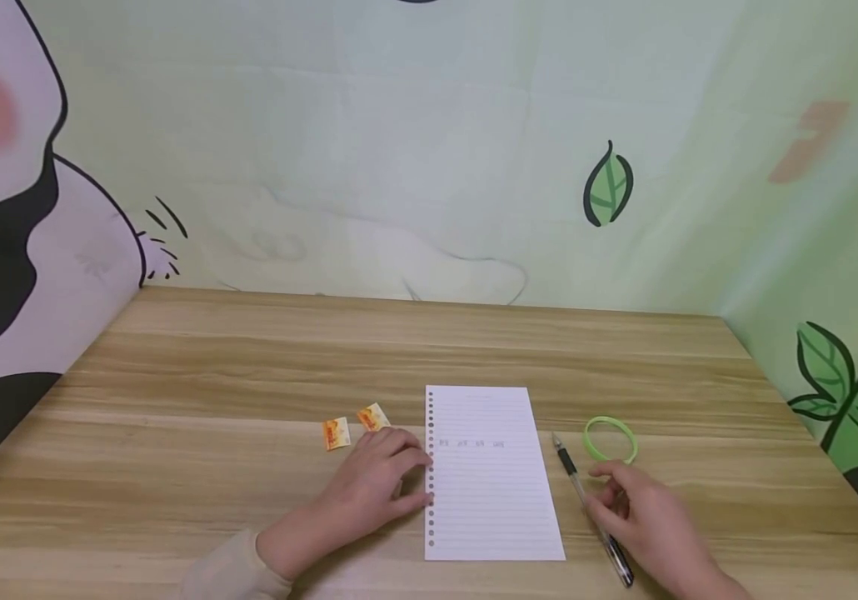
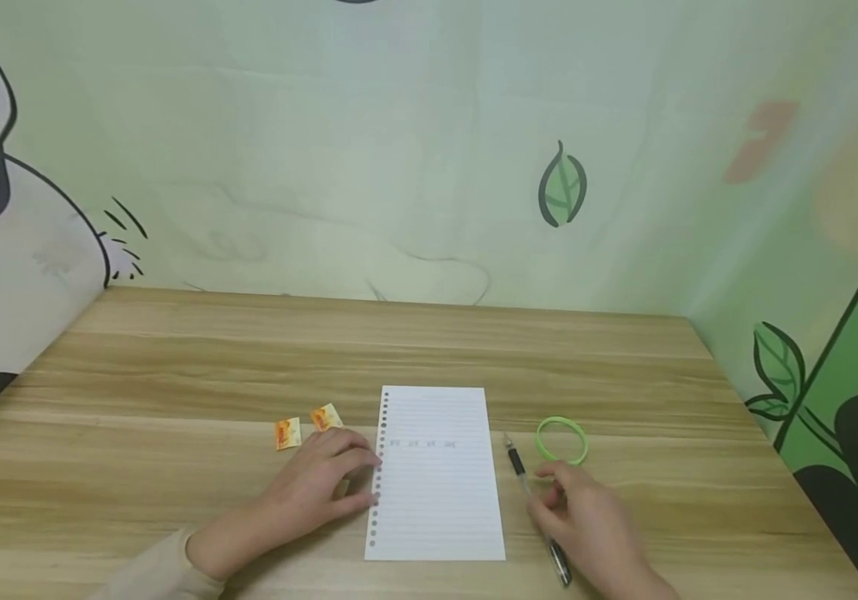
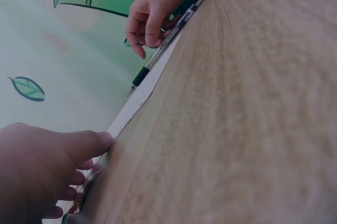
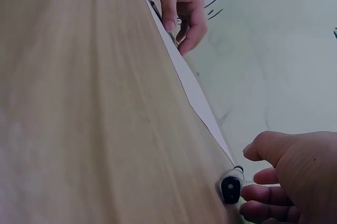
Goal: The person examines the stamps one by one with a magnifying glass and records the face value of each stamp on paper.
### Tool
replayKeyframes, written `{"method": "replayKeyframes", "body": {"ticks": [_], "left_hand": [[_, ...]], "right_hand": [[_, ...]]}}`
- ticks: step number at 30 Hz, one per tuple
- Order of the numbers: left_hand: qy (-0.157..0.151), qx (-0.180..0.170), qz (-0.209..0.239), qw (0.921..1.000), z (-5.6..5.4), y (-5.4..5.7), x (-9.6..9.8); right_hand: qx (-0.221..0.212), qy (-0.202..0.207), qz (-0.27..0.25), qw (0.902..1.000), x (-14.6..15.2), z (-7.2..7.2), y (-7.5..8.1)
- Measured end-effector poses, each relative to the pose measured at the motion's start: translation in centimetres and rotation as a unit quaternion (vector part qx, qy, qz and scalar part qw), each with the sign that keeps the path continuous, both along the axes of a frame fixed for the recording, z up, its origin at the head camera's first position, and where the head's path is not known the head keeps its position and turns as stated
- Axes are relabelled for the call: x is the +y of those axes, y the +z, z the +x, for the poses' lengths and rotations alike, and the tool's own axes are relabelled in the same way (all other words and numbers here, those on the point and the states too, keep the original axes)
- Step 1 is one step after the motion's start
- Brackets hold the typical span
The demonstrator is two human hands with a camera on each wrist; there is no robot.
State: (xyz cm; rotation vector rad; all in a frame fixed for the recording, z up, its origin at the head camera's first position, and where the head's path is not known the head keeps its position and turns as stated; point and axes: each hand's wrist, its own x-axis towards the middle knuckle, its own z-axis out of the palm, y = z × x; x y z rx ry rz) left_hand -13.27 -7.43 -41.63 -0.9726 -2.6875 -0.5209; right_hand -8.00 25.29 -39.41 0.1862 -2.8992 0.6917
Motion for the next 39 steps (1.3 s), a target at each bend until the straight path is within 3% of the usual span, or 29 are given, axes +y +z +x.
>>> {"method": "replayKeyframes", "body": {"ticks": [11,22,39], "left_hand": [[-0.001,-0.004,0.000,1.0000,-0.03,0.08,0.02],[-0.001,-0.004,0.001,1.0000,-0.06,0.03,-0.04],[-0.005,-0.004,0.003,1.0000,-0.04,0.05,-0.01]], "right_hand": [[0.006,0.002,0.010,0.9999,-0.85,-0.03,-0.49],[0.017,0.008,0.058,0.9982,-1.07,-0.11,-0.69],[0.081,0.007,0.049,0.9955,-0.93,0.10,-0.82]]}}
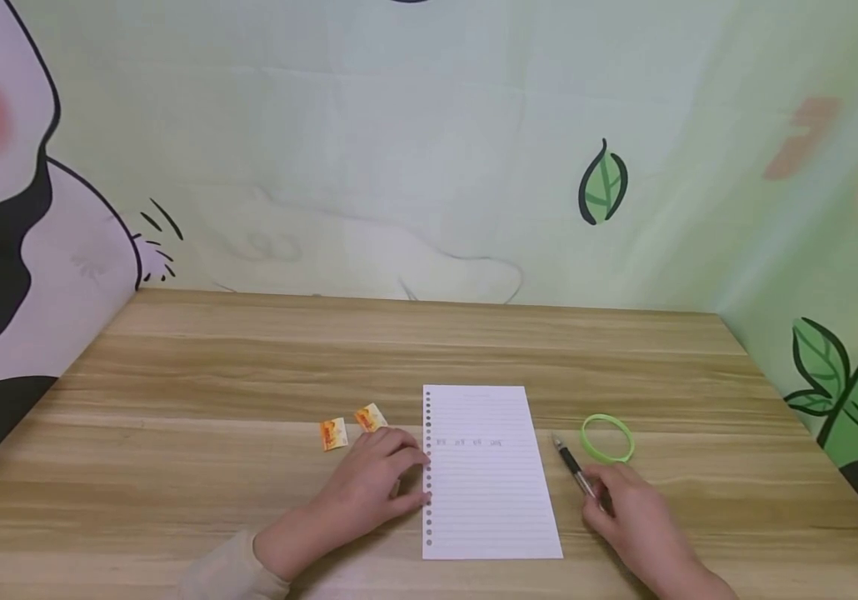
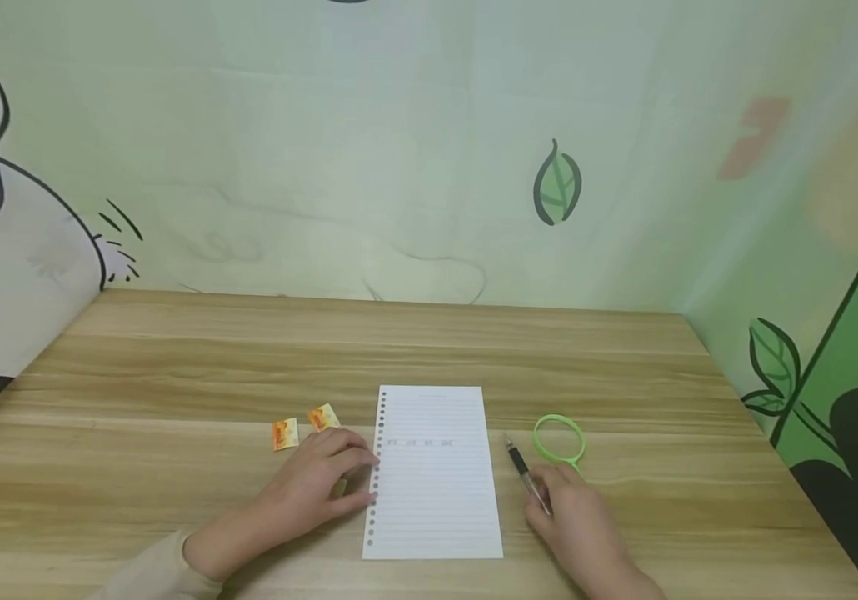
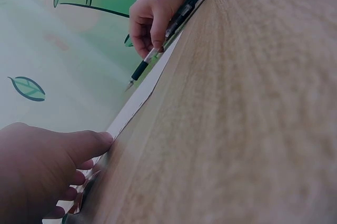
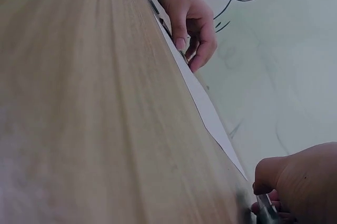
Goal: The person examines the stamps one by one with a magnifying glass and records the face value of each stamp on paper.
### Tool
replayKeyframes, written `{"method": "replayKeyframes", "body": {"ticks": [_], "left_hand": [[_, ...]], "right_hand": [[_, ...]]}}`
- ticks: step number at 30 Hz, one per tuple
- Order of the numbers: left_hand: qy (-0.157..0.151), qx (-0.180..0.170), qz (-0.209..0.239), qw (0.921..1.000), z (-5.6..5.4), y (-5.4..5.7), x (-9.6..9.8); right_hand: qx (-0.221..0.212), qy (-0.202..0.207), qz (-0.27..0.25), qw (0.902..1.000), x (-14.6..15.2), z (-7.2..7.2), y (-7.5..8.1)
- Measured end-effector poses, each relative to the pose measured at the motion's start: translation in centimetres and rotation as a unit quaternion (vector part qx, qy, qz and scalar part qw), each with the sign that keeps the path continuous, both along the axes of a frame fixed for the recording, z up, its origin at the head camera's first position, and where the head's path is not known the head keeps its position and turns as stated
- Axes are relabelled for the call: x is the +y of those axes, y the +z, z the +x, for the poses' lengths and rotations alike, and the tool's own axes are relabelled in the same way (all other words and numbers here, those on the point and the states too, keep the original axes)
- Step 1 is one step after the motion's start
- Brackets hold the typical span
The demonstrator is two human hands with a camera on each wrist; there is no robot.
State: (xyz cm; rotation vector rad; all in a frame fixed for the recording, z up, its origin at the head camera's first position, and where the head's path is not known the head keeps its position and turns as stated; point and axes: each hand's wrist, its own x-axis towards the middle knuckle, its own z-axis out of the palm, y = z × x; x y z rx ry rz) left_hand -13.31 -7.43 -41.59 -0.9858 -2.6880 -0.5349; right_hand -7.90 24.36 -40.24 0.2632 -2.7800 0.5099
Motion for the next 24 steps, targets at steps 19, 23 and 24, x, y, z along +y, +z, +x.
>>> {"method": "replayKeyframes", "body": {"ticks": [19,23,24], "left_hand": [[0.002,-0.003,0.000,1.0000,0.1,0.1,-0.1],[0.001,-0.004,0.002,1.0000,0.1,0.0,-0.1],[0.001,-0.005,0.002,1.0000,0.1,0.0,-0.1]], "right_hand": [[0.012,0.053,-0.099,0.9936,0.8,0.3,1.9],[-0.013,0.073,-0.152,0.9857,1.2,0.3,2.4],[-0.021,0.085,-0.171,0.9814,1.3,0.3,2.5]]}}
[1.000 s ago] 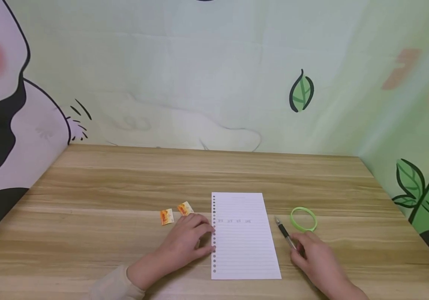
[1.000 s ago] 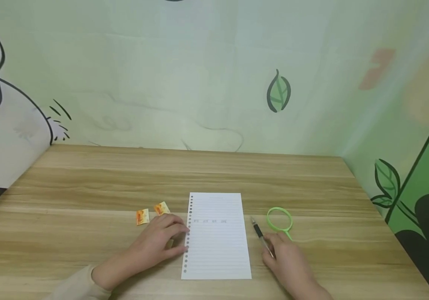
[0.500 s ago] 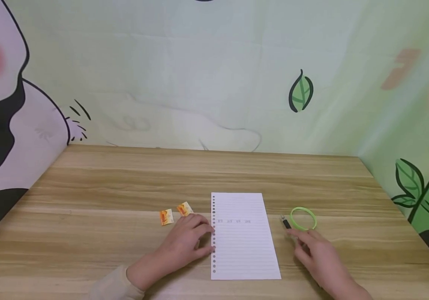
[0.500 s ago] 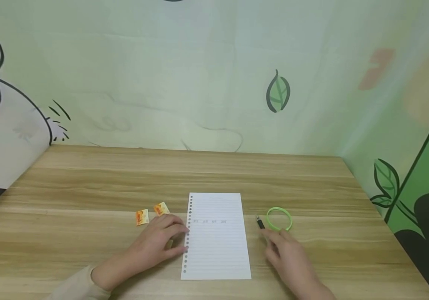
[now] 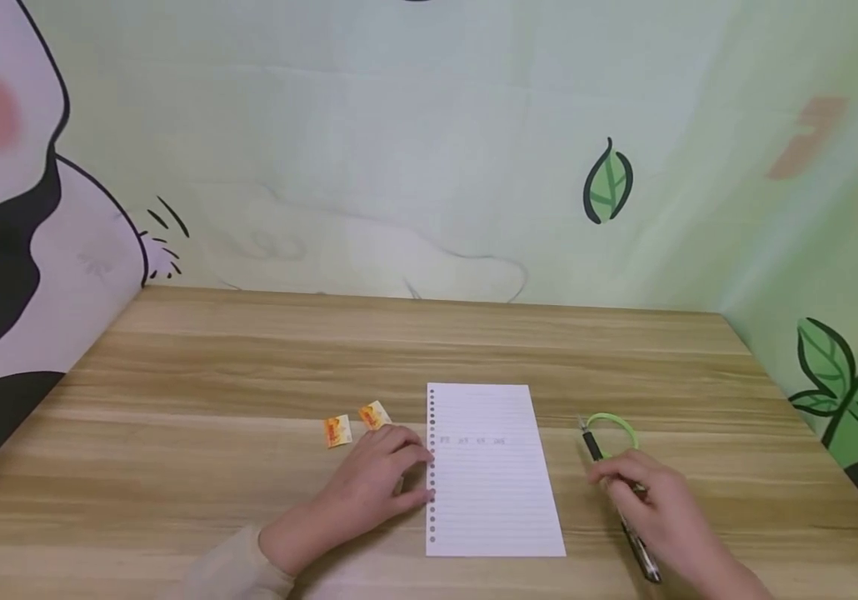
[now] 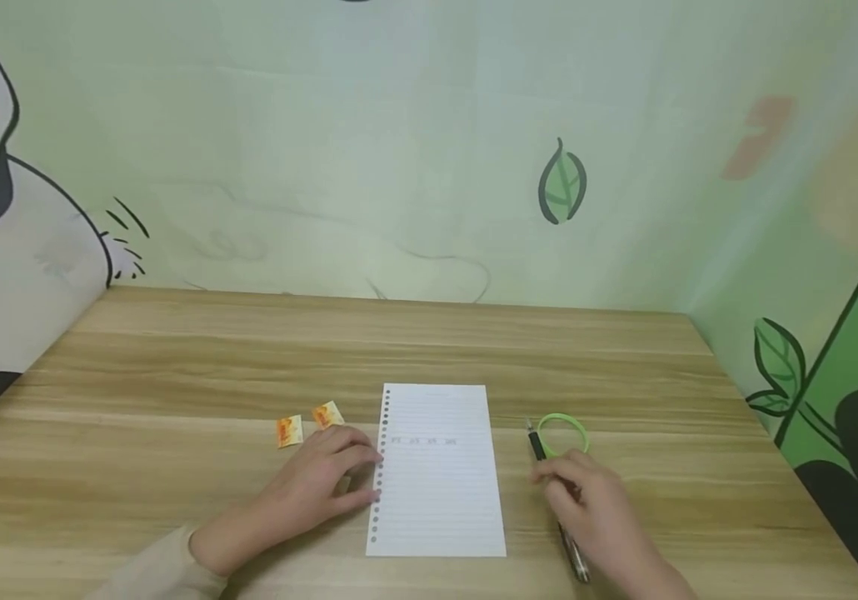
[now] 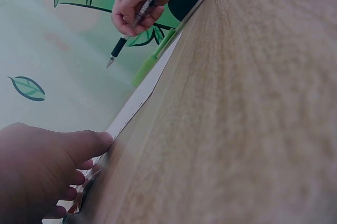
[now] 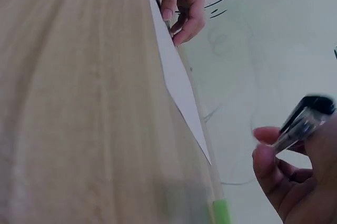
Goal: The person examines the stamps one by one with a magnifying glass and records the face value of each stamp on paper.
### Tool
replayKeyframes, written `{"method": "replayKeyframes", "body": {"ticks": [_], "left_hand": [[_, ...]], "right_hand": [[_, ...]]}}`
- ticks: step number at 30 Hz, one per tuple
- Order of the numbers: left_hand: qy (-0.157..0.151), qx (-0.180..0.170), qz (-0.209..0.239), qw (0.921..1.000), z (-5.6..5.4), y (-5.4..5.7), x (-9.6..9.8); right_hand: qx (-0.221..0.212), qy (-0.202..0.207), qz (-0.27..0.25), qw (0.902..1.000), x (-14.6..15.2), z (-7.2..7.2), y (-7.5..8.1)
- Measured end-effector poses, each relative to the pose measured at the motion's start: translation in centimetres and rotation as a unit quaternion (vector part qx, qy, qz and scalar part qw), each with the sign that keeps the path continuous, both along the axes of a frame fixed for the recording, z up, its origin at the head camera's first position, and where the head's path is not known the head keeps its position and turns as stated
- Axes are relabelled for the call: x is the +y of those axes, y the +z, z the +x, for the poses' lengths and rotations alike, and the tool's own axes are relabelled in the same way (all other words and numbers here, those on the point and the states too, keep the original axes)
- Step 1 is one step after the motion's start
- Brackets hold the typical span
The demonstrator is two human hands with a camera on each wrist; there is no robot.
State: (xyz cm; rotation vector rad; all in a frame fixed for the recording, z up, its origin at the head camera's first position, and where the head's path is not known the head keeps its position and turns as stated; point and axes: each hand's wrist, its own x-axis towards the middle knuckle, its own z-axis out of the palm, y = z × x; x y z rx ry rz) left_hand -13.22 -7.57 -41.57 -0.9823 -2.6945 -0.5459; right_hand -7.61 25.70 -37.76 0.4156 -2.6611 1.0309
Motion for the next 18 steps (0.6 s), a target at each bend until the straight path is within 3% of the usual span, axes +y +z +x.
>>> {"method": "replayKeyframes", "body": {"ticks": [4,9,12,18], "left_hand": [[-0.001,-0.001,-0.002,1.0000,-0.1,-0.1,0.0],[-0.003,-0.004,-0.002,1.0000,-0.1,-0.2,0.0],[-0.001,-0.007,-0.002,1.0000,-0.1,-0.2,-0.1],[0.000,-0.009,-0.001,1.0000,0.0,-0.1,-0.2]], "right_hand": [[-0.015,0.076,-0.076,0.9941,0.6,-0.3,0.1],[-0.036,0.163,-0.141,0.9759,1.0,-1.0,0.1],[-0.050,0.169,-0.145,0.9737,0.9,-1.2,0.2],[-0.003,0.099,-0.057,0.9935,0.3,-1.4,0.7]]}}
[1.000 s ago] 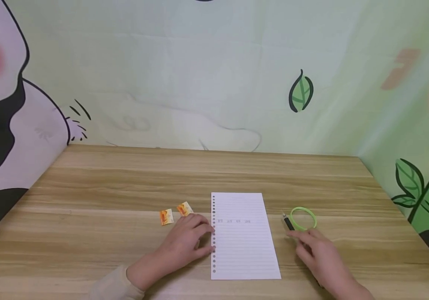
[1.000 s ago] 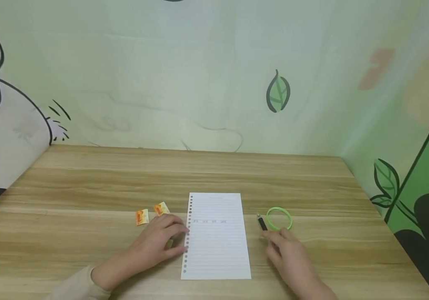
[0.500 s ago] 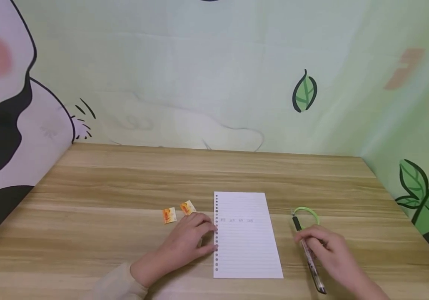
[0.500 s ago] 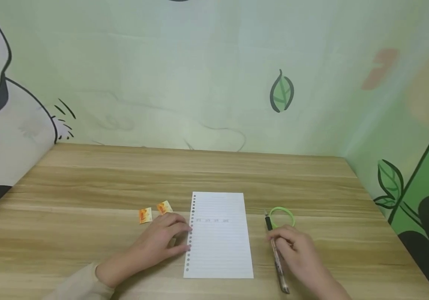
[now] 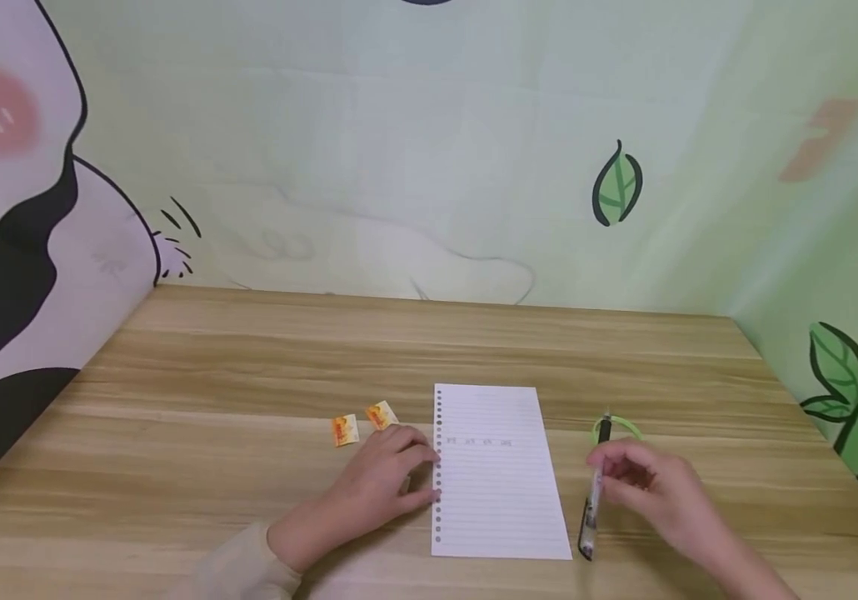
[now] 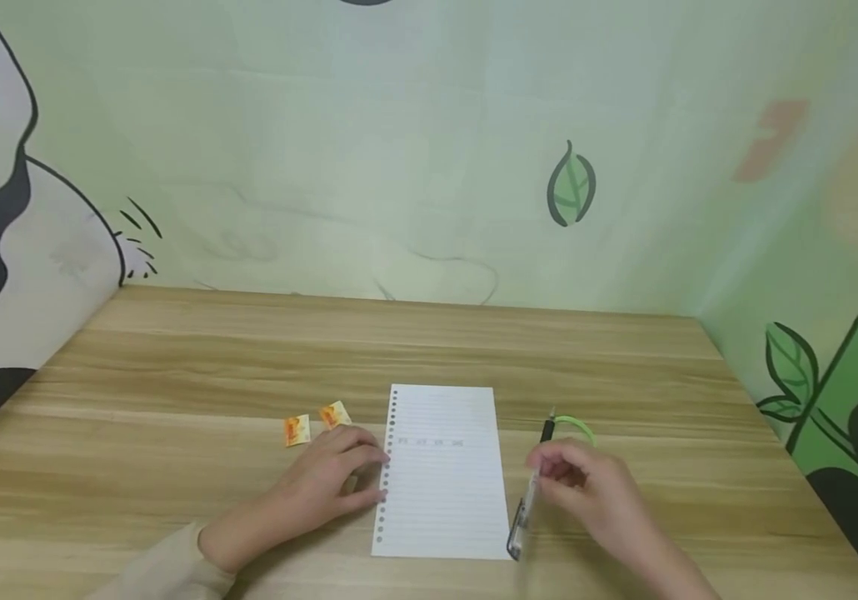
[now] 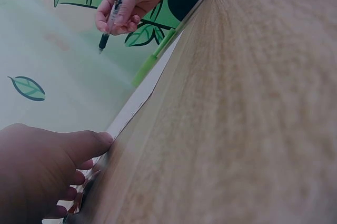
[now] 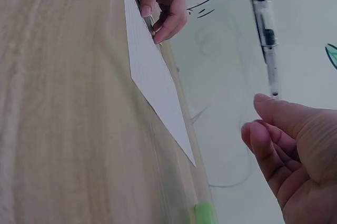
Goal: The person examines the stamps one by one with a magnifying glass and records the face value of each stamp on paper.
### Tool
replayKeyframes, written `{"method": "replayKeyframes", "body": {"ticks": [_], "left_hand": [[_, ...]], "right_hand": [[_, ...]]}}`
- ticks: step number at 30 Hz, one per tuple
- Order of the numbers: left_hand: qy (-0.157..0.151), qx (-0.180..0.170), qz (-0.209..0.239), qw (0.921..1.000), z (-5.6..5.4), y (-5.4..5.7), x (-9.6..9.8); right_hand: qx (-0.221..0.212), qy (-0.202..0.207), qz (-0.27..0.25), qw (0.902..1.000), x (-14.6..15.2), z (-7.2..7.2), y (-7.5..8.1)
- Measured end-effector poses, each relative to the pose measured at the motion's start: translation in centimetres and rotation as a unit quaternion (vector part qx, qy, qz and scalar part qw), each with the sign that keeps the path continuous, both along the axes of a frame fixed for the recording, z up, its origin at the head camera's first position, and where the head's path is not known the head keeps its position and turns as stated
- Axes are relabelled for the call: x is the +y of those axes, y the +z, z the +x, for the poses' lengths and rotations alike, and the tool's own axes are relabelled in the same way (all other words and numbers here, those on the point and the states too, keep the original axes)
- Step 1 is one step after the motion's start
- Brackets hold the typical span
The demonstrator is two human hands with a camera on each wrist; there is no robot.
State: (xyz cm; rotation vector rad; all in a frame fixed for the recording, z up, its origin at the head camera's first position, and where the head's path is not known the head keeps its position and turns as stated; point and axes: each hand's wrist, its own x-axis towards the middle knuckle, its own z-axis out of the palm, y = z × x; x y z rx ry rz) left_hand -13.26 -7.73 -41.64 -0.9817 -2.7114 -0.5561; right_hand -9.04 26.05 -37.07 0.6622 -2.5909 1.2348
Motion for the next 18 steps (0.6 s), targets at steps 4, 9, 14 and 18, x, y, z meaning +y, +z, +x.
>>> {"method": "replayKeyframes", "body": {"ticks": [4,9,14,18], "left_hand": [[0.000,-0.001,-0.004,1.0000,-0.1,0.1,0.1],[-0.003,0.002,-0.006,1.0000,-0.1,0.0,0.2],[-0.004,0.007,-0.004,1.0000,-0.1,0.0,0.2],[-0.005,0.011,-0.002,0.9999,-0.1,-0.1,0.1]], "right_hand": [[0.032,-0.038,0.022,0.9985,-0.4,-0.1,0.6],[0.069,-0.048,0.008,0.9964,-1.0,-0.4,1.5],[0.075,-0.066,0.022,0.9947,-1.4,-0.6,2.4],[0.056,-0.078,0.036,0.9948,-1.9,-1.0,3.0]]}}
